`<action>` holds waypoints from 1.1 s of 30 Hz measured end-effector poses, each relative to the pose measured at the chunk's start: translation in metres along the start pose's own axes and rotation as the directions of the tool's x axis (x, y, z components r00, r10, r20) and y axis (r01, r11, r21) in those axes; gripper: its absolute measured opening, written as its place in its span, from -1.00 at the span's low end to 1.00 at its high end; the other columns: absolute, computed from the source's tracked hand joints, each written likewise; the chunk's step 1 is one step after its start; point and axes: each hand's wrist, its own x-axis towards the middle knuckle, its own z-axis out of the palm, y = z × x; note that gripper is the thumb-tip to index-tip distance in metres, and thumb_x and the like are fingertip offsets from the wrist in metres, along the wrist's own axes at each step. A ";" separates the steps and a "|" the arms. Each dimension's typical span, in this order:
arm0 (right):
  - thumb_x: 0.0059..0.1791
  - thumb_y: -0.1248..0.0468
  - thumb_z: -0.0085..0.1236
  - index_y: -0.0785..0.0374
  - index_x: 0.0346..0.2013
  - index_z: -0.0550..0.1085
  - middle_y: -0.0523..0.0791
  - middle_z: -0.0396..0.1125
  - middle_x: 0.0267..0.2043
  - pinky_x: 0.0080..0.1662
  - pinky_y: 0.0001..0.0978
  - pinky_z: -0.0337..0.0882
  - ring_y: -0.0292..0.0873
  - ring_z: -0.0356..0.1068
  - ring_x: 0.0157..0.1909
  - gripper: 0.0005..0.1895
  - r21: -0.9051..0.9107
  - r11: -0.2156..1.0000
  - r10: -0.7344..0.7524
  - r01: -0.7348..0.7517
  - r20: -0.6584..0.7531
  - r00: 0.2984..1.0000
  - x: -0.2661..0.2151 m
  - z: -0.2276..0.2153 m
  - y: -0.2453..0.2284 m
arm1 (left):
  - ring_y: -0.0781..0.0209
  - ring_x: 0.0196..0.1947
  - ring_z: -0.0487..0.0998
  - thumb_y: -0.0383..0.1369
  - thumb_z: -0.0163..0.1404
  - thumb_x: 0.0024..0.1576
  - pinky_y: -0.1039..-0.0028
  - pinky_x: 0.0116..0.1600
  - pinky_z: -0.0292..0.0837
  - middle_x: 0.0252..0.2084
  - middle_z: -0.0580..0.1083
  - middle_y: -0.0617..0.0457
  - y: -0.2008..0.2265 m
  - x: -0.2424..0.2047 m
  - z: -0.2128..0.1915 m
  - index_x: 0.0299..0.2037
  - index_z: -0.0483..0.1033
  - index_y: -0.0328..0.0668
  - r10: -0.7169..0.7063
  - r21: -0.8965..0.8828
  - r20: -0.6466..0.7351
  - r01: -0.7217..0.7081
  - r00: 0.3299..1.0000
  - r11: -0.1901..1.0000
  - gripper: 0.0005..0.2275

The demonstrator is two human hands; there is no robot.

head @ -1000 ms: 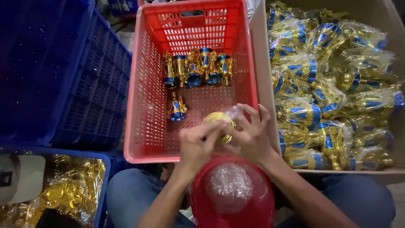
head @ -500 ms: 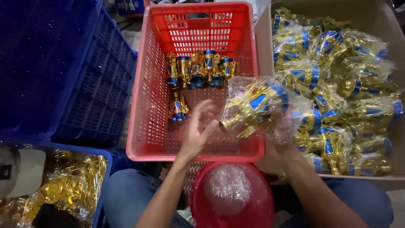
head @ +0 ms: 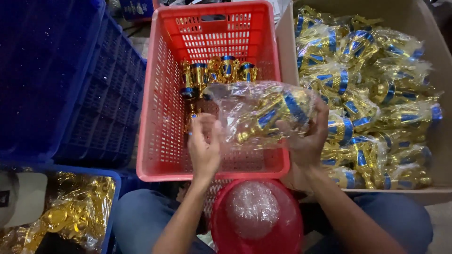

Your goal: Assembling trophy components and wrapping the finished products in plastic film.

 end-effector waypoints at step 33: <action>-0.27 -0.26 0.32 0.23 0.05 0.46 -0.09 0.39 0.10 0.42 -0.05 -0.09 -0.14 0.41 0.14 -0.19 -0.603 0.705 -0.171 0.375 0.368 0.914 -0.035 -0.011 0.100 | 0.13 -0.54 0.58 -0.45 -0.11 0.36 0.48 -0.50 0.55 -0.41 0.52 -0.14 0.053 -0.084 0.051 -0.13 0.44 -0.44 0.504 -0.277 0.406 -0.423 0.763 0.863 -0.85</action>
